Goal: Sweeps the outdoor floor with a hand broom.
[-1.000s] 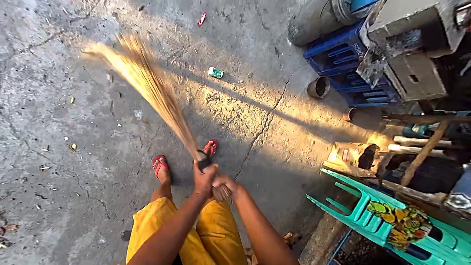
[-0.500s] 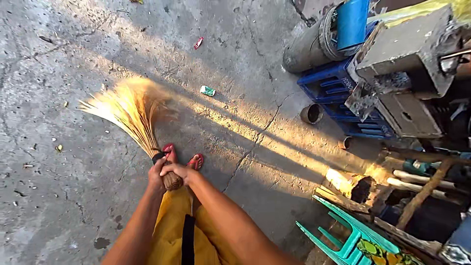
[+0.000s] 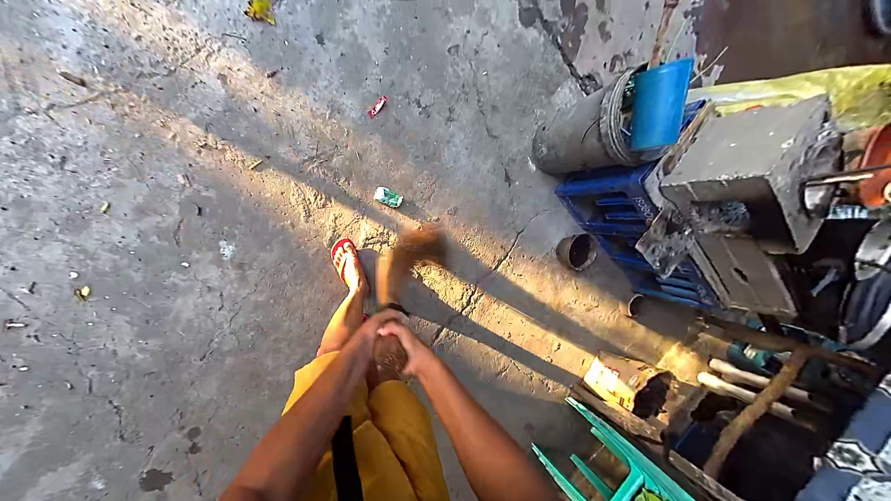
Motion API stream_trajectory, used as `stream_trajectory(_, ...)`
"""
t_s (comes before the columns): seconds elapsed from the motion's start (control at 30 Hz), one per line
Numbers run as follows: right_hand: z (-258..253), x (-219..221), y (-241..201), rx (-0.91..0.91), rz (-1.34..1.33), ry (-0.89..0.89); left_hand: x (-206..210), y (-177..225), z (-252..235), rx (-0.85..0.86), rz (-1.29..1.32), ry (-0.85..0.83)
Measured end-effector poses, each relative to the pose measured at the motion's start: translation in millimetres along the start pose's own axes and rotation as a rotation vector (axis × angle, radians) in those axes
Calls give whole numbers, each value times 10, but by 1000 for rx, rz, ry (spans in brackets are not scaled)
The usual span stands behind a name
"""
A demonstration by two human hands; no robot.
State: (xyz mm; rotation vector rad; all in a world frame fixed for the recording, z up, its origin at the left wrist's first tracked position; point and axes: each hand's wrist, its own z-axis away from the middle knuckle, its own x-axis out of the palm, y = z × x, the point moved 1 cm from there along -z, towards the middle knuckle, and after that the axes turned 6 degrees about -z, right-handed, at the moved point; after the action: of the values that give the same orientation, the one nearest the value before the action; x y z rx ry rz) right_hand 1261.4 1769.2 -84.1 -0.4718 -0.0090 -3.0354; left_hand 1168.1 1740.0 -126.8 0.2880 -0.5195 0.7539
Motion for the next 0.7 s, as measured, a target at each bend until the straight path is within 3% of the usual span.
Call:
stream_trajectory(0.1,-575,417,-578,135,325,-339,-288,524,-5,275,245,328)
stream_trajectory(0.2,-472,536,-1066,45,369,-419,-32,986,27,413,161,534)
stream_trajectory(0.3,163,172,-1296,-49,361,-299,567,911,73,391,39,443)
stream_trajectory(0.4,783,-248,-1047,-127,19,-100,1077,803,59,85,-146,49)
stream_trajectory(0.5,950,-102,-1030,-216,-389,95,1307,1023,-166,-290,-440,-278)
stream_trajectory(0.53,864,47,-1191,-243,-467,117,1344,1213,-228,-357,-529,-271)
stream_trajectory(0.6,514,310,-1583,-194,-536,99,1234,1637,-321,-393,-555,-103)
stream_trajectory(0.63,289,418,-1781,-102,-463,68,1057,1783,-385,-341,-456,28)
stream_trajectory(0.7,-183,586,-2124,124,-112,-52,722,1929,-427,-76,-109,225)
